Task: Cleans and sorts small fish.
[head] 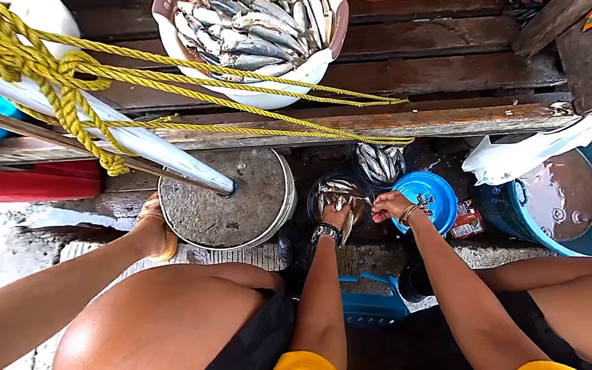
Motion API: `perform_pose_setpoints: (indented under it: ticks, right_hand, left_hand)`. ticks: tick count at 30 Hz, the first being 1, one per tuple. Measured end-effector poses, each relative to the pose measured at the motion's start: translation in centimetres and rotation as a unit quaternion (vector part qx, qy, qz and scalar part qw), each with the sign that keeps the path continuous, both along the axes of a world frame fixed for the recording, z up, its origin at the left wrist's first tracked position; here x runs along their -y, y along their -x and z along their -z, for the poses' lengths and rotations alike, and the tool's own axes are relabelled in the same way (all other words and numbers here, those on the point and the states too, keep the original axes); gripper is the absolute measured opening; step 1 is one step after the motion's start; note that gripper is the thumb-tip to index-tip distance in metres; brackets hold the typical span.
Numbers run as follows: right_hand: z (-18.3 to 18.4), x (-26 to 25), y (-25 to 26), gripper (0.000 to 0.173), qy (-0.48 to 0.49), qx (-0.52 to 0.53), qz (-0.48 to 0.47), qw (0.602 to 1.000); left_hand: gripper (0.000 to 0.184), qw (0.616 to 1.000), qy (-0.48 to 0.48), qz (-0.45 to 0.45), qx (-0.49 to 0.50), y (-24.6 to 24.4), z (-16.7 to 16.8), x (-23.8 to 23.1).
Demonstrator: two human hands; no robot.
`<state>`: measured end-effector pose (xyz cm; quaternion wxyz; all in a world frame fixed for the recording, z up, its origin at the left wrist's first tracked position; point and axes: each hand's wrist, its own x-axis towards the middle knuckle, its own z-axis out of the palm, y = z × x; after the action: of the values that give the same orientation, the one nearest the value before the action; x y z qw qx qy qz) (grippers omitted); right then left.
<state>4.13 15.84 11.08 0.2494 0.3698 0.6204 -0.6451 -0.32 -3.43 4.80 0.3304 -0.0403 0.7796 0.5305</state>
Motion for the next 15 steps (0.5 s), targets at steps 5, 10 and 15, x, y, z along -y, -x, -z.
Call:
perform_pose_setpoints:
  ticks: [5, 10, 15]
  right_hand:
    - [1.9, 0.6, -0.6, 0.011, 0.045, -0.121, 0.025, 0.991]
    - [1.8, -0.6, -0.7, 0.02, 0.085, -0.179, 0.05, 0.979]
    - [3.1, 0.8, -0.4, 0.026, -0.039, -0.144, -0.086, 0.985]
  left_hand:
    - [0.031, 0.999, -0.025, -0.021, 0.022, 0.1, 0.4, -0.5]
    - [0.035, 0.998, 0.001, -0.038, 0.046, 0.2, 0.9, -0.2]
    - [0.033, 0.998, -0.014, -0.031, 0.048, 0.1, 1.3, -0.8]
